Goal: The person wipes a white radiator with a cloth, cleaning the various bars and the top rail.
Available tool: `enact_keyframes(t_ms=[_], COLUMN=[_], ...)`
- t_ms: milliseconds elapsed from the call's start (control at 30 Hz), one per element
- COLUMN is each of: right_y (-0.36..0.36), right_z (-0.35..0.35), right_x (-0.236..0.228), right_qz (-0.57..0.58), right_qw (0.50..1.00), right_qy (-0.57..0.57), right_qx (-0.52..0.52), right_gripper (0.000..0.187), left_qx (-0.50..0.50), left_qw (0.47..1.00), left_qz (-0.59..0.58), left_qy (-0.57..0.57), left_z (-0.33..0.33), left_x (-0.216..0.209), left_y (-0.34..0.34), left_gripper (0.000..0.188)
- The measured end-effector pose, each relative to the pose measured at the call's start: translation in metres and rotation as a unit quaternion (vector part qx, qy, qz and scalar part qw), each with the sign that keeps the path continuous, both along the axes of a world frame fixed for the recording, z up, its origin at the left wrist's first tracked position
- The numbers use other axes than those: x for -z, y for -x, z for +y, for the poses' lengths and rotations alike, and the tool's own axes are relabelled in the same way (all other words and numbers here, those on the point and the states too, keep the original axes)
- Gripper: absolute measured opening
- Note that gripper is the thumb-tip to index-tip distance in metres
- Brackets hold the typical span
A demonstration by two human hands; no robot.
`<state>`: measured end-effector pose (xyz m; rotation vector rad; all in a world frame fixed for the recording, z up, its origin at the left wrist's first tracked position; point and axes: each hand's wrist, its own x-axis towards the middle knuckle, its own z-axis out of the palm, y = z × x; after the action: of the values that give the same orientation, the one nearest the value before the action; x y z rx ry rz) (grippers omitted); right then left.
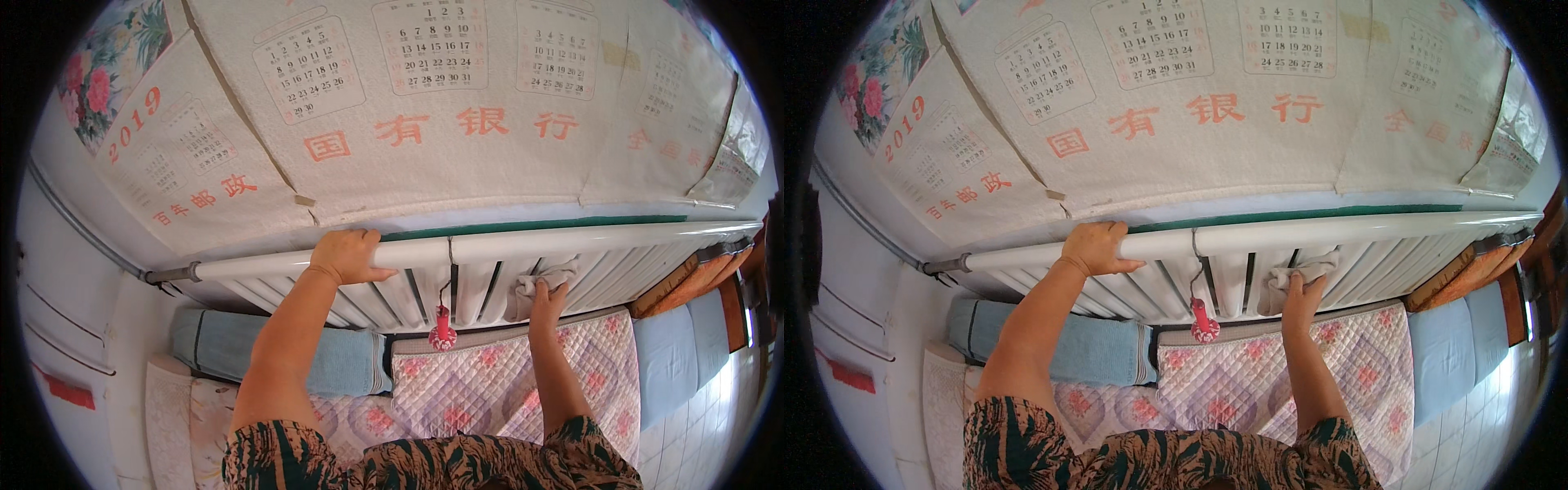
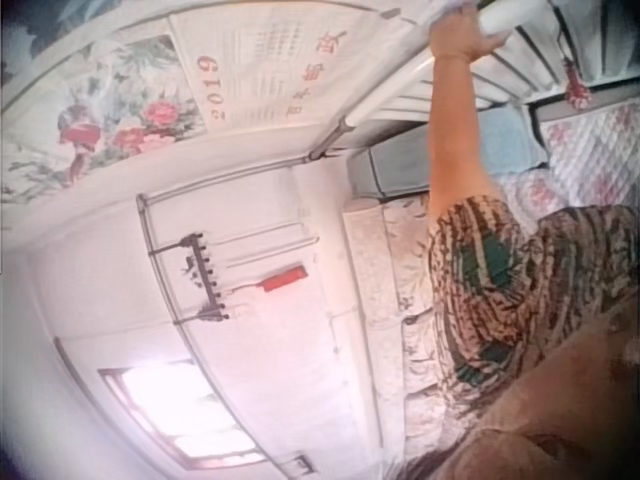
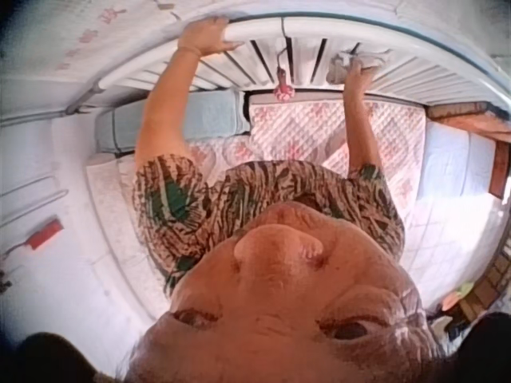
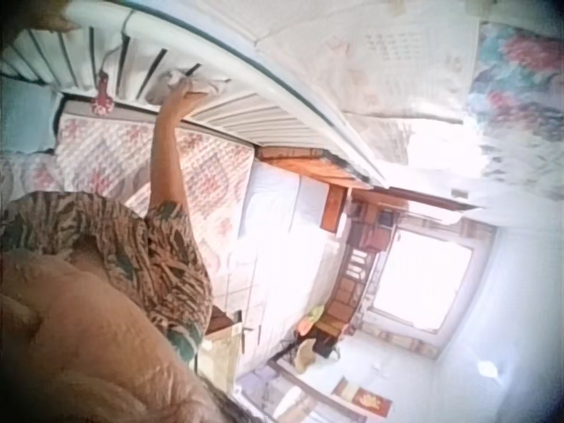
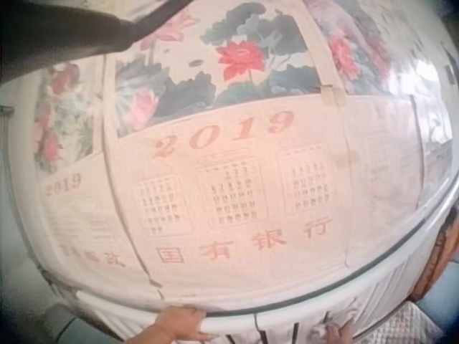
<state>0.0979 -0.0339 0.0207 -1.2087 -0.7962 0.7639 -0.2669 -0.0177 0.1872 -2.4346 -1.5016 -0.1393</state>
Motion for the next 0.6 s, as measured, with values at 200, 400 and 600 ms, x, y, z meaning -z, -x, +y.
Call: enact_keyframes(t_ms=[200, 400, 600], right_y=[0.023, 0.027, -0.027], right_z=[0.005, 0.013, 0.041], right_x=[0.007, 0.059, 0.167], right_qz=[-0.249, -0.168, -0.033], right_qw=[0.954, 0.971, 0.940], right_qy=[0.066, 0.137, 0.318], right_qx=[0.151, 0.101, -0.120], right_gripper=[0.071, 0.071, 0.029], left_qx=[-0.005, 0.000, 0.015], left_qw=[1.000, 1.000, 1.000], left_qz=[-0.009, -0.008, -0.015], left_qy=[0.018, 0.003, 0.006], left_z=[-0.001, -0.005, 0.005], left_x=[-0.001, 0.001, -0.002], left_y=[0.001, 0.005, -0.006], left_gripper=[0.062, 0.061, 0.062])
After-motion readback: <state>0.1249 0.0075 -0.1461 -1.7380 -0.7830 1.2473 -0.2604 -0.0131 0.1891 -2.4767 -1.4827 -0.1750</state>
